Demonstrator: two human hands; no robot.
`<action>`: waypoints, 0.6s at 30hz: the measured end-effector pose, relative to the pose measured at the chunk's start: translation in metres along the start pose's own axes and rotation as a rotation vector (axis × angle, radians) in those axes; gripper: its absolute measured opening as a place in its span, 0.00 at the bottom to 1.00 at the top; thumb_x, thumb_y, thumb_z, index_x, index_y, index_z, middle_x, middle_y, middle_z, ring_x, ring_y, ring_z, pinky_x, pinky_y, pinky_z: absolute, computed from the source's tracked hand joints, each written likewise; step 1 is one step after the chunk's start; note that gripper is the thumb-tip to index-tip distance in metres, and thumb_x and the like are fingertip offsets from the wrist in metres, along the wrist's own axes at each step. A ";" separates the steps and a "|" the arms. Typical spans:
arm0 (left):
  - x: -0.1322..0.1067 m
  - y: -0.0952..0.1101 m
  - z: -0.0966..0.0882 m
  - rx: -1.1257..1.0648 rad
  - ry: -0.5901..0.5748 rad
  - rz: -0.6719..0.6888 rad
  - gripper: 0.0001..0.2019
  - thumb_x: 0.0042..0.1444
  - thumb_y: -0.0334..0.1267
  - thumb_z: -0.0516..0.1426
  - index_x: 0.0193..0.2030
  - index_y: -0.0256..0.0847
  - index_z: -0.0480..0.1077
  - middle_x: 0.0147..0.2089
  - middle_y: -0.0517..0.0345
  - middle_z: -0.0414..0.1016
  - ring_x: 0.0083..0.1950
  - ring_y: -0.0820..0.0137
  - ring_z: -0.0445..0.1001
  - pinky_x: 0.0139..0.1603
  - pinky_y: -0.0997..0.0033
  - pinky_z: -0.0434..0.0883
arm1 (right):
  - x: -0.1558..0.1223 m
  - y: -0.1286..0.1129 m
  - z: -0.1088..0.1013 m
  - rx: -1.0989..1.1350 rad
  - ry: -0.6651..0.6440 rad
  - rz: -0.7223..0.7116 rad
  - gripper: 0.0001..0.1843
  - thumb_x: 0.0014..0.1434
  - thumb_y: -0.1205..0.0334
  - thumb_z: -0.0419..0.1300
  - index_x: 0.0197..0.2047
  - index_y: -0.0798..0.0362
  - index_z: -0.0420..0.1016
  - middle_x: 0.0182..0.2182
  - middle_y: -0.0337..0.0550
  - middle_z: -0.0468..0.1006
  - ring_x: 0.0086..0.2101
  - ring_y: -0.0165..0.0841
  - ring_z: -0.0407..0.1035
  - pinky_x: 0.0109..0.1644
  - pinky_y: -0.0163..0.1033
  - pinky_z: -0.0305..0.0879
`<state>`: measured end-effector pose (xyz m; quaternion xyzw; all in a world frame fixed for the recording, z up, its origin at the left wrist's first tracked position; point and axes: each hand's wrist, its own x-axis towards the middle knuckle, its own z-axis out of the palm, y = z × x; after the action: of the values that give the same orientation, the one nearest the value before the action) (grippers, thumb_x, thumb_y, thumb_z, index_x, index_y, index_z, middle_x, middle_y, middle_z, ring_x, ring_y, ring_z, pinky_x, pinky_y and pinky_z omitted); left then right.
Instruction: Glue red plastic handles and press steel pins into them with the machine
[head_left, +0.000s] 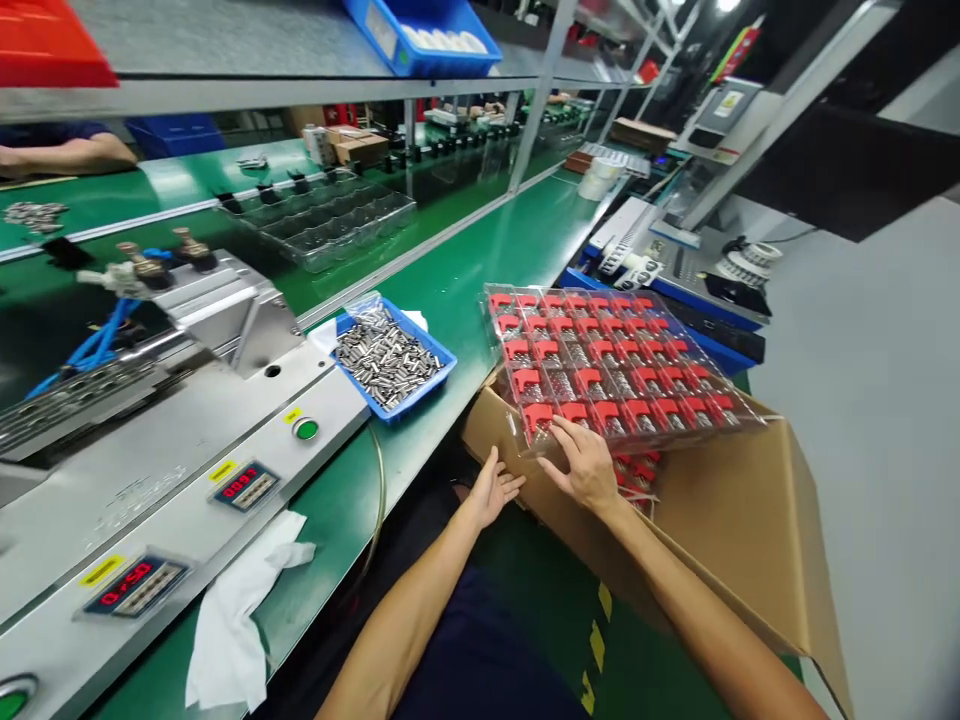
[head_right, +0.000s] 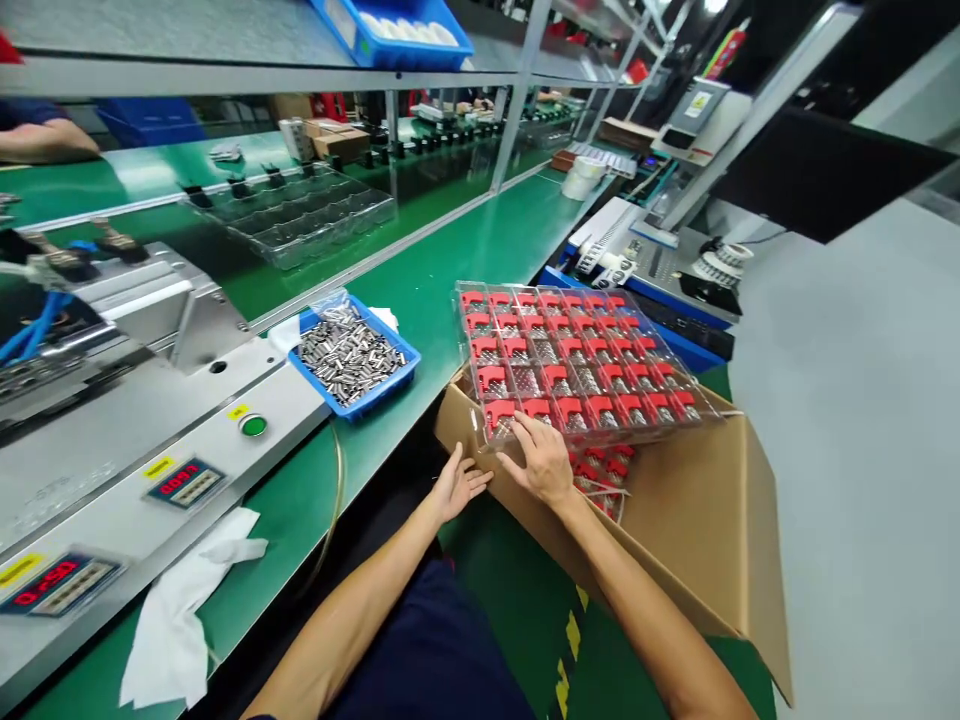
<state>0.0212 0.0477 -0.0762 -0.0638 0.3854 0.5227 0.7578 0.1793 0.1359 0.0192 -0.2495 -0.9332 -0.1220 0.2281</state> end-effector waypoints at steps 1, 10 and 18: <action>0.000 -0.002 -0.001 0.010 0.003 -0.004 0.45 0.69 0.66 0.44 0.80 0.32 0.45 0.76 0.30 0.58 0.69 0.53 0.73 0.68 0.62 0.70 | -0.003 -0.001 0.000 0.020 -0.018 0.020 0.27 0.72 0.51 0.57 0.67 0.57 0.69 0.59 0.62 0.78 0.57 0.49 0.73 0.59 0.54 0.69; -0.007 -0.010 -0.008 0.144 0.003 -0.017 0.39 0.72 0.63 0.42 0.76 0.32 0.51 0.69 0.29 0.67 0.66 0.56 0.77 0.60 0.66 0.76 | -0.019 -0.013 0.003 0.048 -0.080 0.125 0.28 0.72 0.43 0.56 0.64 0.55 0.73 0.57 0.58 0.80 0.54 0.47 0.72 0.58 0.54 0.69; -0.028 -0.015 -0.044 0.246 0.080 0.006 0.29 0.73 0.54 0.53 0.70 0.33 0.63 0.66 0.30 0.73 0.63 0.51 0.79 0.63 0.58 0.75 | -0.017 -0.034 0.013 0.104 -0.042 0.150 0.31 0.74 0.43 0.53 0.69 0.56 0.69 0.59 0.60 0.77 0.58 0.50 0.68 0.61 0.56 0.65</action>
<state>0.0068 -0.0023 -0.0933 0.0100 0.4766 0.4707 0.7424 0.1694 0.1044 -0.0042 -0.3091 -0.9215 -0.0506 0.2295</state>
